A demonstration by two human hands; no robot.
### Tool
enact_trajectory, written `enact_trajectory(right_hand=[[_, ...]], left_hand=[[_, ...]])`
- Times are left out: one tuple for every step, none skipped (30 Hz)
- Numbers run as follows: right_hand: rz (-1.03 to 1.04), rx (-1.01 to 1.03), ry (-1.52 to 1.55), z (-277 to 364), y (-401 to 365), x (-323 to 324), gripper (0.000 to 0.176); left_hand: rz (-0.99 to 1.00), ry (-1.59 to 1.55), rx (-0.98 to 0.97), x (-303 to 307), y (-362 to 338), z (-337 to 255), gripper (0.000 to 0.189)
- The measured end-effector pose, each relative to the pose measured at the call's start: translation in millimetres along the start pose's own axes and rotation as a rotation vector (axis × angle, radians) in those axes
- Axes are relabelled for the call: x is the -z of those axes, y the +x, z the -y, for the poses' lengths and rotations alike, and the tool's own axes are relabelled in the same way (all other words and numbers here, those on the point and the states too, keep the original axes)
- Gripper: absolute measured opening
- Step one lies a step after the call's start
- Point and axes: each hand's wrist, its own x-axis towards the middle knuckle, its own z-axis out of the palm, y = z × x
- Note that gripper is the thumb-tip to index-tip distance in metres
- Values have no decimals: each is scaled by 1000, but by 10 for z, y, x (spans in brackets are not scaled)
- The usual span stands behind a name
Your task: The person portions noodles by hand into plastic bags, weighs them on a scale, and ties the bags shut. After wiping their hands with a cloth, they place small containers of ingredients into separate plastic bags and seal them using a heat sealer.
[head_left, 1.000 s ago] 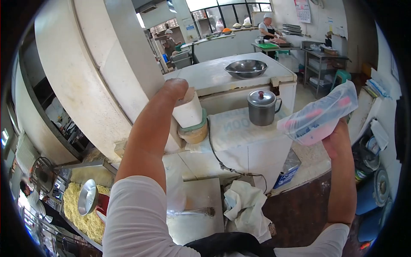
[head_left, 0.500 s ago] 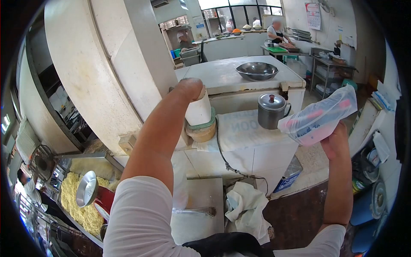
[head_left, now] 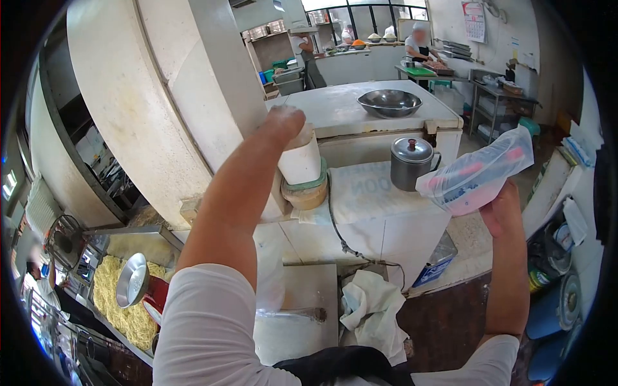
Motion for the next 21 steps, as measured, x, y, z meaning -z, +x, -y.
enact_trajectory(right_hand=[[17,5,16,5,7,-15,33],[22,6,16,3,21,-25,33],[20,-2,21,-4,36,-31,33],[16,-9,28,-14,49,-42,33],[20,-6,30,-21,66,-72,33],[26,-14,28,-34,87,-129,33],[33,-20,27,-48,111,-199,32],[41,-18,28,-64,145,-293,32],[53,-25,34,-83,184,-410,33],[65,-32,41,-109,223,-529,33],[71,-31,39,-154,284,-650,33],[93,-20,54,-215,368,-782,31],[116,-8,69,-262,452,-923,29],[125,-6,68,-292,532,-1076,29],[166,-25,40,-314,614,-1237,30],[208,-46,13,-323,682,-1394,30],[222,-48,12,-328,736,-1549,30],[224,-51,26,-338,780,-1696,30],[226,-55,42,-353,804,-1813,29],[237,-61,44,-364,814,-1900,29],[244,-54,44,-372,817,-1970,30]], left_hand=[[1,-1,3,76,30,63,24],[-61,-5,8,175,65,140,24],[-123,-8,13,282,45,183,24],[-125,-5,16,449,-43,194,24],[-172,-14,14,625,-132,217,23],[-217,-24,14,692,-184,253,23],[-229,-27,-27,739,-239,337,18],[-231,-26,-20,776,-316,404,18],[-267,-128,-43,863,-458,436,18],[-303,-231,-67,885,-571,478,20],[-305,-231,-61,875,-677,534,20],[-308,-404,-113,850,-780,612,23],[-311,-577,-164,858,-912,640,26],[-317,-576,-157,835,-1076,650,26],[-192,-987,-153,871,-1337,600,31],[-55,-1397,-145,869,-1542,575,37],[-63,-1398,-133,812,-1664,601,37],[-57,-1492,-140,753,-1765,642,40],[-49,-1585,-147,708,-1857,675,43],[-54,-1585,-134,671,-1933,698,43],[-59,-1605,-123,662,-2005,689,44]])
